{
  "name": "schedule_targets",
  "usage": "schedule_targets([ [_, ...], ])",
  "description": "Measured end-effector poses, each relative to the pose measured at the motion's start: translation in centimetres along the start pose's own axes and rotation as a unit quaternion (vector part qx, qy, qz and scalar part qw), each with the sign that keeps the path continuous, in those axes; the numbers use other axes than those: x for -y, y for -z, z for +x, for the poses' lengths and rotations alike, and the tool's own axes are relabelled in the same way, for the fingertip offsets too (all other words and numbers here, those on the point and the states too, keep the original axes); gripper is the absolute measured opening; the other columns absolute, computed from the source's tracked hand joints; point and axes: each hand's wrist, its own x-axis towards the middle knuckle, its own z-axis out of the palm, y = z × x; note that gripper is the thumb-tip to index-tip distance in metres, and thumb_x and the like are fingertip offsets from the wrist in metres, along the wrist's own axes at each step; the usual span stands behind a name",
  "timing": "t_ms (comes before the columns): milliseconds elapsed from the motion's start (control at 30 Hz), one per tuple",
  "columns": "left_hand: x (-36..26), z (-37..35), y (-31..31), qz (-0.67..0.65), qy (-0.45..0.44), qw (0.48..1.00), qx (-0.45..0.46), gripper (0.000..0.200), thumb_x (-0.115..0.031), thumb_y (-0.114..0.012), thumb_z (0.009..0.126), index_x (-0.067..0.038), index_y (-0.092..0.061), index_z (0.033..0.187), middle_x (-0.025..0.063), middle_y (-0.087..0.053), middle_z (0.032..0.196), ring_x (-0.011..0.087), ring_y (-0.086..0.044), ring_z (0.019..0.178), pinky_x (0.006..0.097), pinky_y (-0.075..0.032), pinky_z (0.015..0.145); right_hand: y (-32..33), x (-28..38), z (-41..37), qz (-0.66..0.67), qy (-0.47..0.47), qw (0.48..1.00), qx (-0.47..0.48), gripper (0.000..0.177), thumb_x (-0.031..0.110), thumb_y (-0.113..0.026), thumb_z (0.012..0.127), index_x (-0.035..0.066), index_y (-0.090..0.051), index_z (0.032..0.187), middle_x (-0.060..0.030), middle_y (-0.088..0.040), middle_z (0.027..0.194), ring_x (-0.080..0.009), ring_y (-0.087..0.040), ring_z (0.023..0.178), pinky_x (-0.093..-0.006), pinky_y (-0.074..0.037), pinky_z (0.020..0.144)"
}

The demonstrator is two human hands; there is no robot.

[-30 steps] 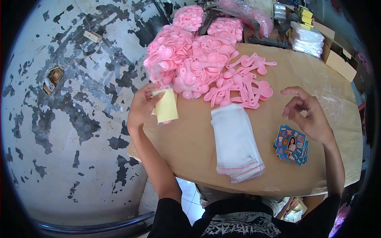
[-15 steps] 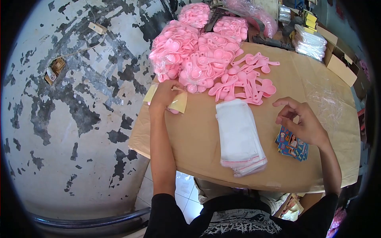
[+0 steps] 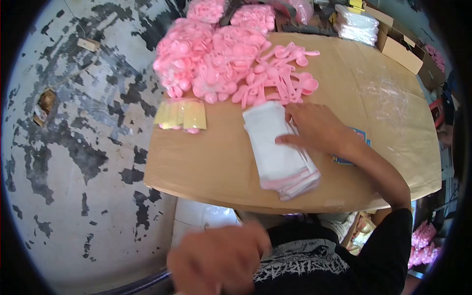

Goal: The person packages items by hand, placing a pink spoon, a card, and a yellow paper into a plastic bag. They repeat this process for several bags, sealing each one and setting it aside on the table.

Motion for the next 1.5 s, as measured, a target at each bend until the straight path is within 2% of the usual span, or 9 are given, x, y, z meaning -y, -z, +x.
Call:
schedule_targets([
  [100, -1.8, -0.6, -3.3, -0.069, -0.013, 0.997, 0.038, 0.005, -0.015, -0.065, 0.086, -0.014, -0.060, 0.084, -0.0005, -0.052, 0.062, 0.0118, -0.033, 0.040, 0.0347, -0.031, 0.052, 0.7, -0.1, 0.0, 0.092, -0.026, 0.993, 0.067, 0.039, 0.033, -0.075, 0.080, -0.001, -0.059, 0.092, -0.0134, -0.065, 0.079, -0.0286, -0.063, 0.073, -0.0378, -0.049, 0.069],
  [333, -1.3, -0.3, -5.5, -0.048, -0.004, 0.998, -0.046, 0.009, -0.011, -0.063, 0.088, -0.018, -0.059, 0.089, -0.0016, -0.053, 0.066, 0.0093, -0.031, 0.042, 0.0305, -0.026, 0.054, 1.1, -1.0, -0.5, 0.204, -0.005, 0.978, 0.046, 0.023, 0.019, -0.071, 0.083, -0.002, -0.064, 0.088, -0.0143, -0.065, 0.077, -0.0251, -0.061, 0.068, -0.0354, -0.048, 0.066],
  [767, -0.4, 0.1, -5.0, -0.102, -0.015, 0.995, -0.014, 0.015, -0.021, -0.068, 0.088, -0.024, -0.057, 0.097, -0.0030, -0.052, 0.062, 0.0093, -0.030, 0.041, 0.0303, -0.025, 0.054, 2.4, -1.2, -0.5, 0.209, -0.011, 0.977, 0.037, 0.019, 0.010, -0.065, 0.086, -0.002, -0.066, 0.100, -0.0173, -0.067, 0.082, -0.0263, -0.065, 0.073, -0.0341, -0.051, 0.070],
  [1000, 1.6, -0.8, -4.2, -0.116, -0.066, 0.990, 0.053, 0.019, -0.031, -0.068, 0.088, -0.024, -0.055, 0.100, -0.0032, -0.053, 0.060, 0.0108, -0.034, 0.041, 0.0322, -0.026, 0.054, 2.5, -2.2, -0.6, 0.181, 0.083, 0.980, 0.004, 0.018, 0.008, -0.060, 0.089, -0.002, -0.064, 0.104, -0.0170, -0.069, 0.082, -0.0269, -0.068, 0.075, -0.0339, -0.052, 0.072],
  [1133, 1.9, -0.5, -1.6, 0.134, 0.063, 0.985, 0.093, 0.021, -0.019, -0.067, 0.082, -0.015, -0.059, 0.102, 0.0057, -0.058, 0.075, 0.0236, -0.047, 0.059, 0.0378, -0.038, 0.062, 1.9, -1.9, -0.9, 0.256, 0.067, 0.964, 0.015, 0.017, 0.007, -0.057, 0.089, -0.004, -0.061, 0.102, -0.0180, -0.069, 0.082, -0.0289, -0.067, 0.076, -0.0369, -0.051, 0.071],
  [1200, 4.1, -1.0, 0.4, 0.326, 0.153, 0.930, 0.073, 0.023, 0.000, -0.069, 0.075, -0.005, -0.065, 0.098, 0.0134, -0.062, 0.089, 0.0346, -0.060, 0.078, 0.0411, -0.049, 0.071, 1.4, -2.1, -0.9, 0.282, 0.057, 0.958, 0.012, 0.015, 0.007, -0.055, 0.088, -0.004, -0.059, 0.098, -0.0177, -0.068, 0.082, -0.0304, -0.067, 0.075, -0.0382, -0.051, 0.070],
  [1267, 7.9, -1.2, 2.6, 0.543, 0.152, 0.821, 0.088, 0.030, -0.002, -0.066, 0.074, -0.006, -0.067, 0.104, 0.0112, -0.064, 0.101, 0.0304, -0.060, 0.094, 0.0372, -0.048, 0.082, 0.6, -2.6, -0.8, 0.299, 0.063, 0.952, 0.005, 0.013, 0.006, -0.054, 0.089, -0.003, -0.056, 0.098, -0.0164, -0.068, 0.081, -0.0313, -0.066, 0.074, -0.0382, -0.051, 0.070],
  [1367, 9.7, -2.9, 3.8, 0.549, 0.210, 0.799, 0.125, 0.023, -0.003, -0.068, 0.077, -0.004, -0.067, 0.100, 0.0102, -0.061, 0.110, 0.0307, -0.056, 0.104, 0.0378, -0.046, 0.088, 0.4, -3.0, -0.8, 0.240, 0.075, 0.966, -0.059, 0.008, 0.004, -0.051, 0.090, 0.000, -0.053, 0.097, -0.0135, -0.066, 0.077, -0.0335, -0.063, 0.069, -0.0390, -0.050, 0.067],
  [1500, 9.7, -3.2, 3.7, 0.534, 0.236, 0.805, 0.104, 0.023, -0.007, -0.070, 0.078, -0.004, -0.067, 0.100, 0.0105, -0.061, 0.109, 0.0298, -0.057, 0.104, 0.0388, -0.046, 0.089, 3.4, -4.3, -0.6, 0.254, 0.057, 0.955, -0.141, 0.009, 0.002, -0.054, 0.093, 0.003, -0.050, 0.100, -0.0071, -0.063, 0.080, -0.0144, -0.063, 0.076, -0.0270, -0.049, 0.066],
])
